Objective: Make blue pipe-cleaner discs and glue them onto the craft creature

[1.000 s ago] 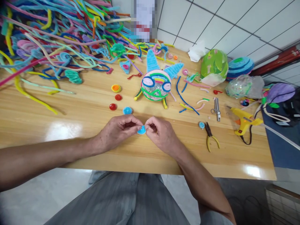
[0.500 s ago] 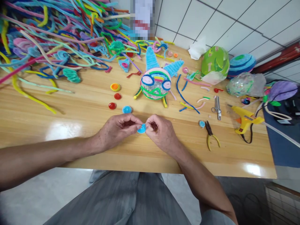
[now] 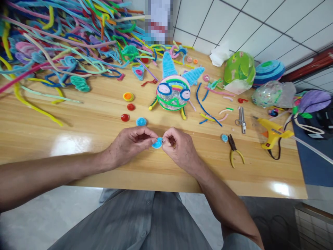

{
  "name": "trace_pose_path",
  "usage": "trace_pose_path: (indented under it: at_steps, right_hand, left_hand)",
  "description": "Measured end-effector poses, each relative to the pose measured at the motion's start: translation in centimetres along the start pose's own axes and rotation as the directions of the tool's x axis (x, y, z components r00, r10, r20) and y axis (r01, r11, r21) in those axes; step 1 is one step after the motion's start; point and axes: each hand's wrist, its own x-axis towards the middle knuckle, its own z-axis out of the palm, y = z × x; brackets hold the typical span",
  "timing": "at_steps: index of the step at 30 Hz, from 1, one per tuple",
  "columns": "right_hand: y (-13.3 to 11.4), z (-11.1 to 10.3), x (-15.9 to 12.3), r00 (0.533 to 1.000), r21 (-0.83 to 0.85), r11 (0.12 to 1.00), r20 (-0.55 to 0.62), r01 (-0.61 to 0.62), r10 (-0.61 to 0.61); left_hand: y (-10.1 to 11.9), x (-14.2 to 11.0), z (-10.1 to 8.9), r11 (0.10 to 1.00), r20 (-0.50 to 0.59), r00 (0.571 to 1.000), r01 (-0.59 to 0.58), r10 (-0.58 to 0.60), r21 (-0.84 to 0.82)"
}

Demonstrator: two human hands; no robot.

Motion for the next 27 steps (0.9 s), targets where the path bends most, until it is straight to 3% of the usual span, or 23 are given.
trace_pose_path:
  at_steps: [18, 23, 27]
  right_hand:
    - [-0.02, 0.09, -0.10, 0.999, 0.032, 0.999, 0.016, -0.037, 0.037]
    - [-0.14, -0.18, -0.20, 0.997, 0.128, 0.990, 0.054, -0.058, 0.051]
    - [-0.35, 0.40, -0.41, 0.999, 0.193, 0.981, -0.045, -0.012, 0.021]
  left_hand:
    - [0.45, -0.02, 0.19, 0.999, -0.075, 0.997, 0.002, -0.004, -0.033]
    - [0.51, 0.17, 0.17, 1.000, -0.111, 0.994, -0.026, 0.025, -0.007]
    - [0.35, 0.25, 0.15, 0.999, -0.146, 0.988, -0.043, 0.044, 0.011]
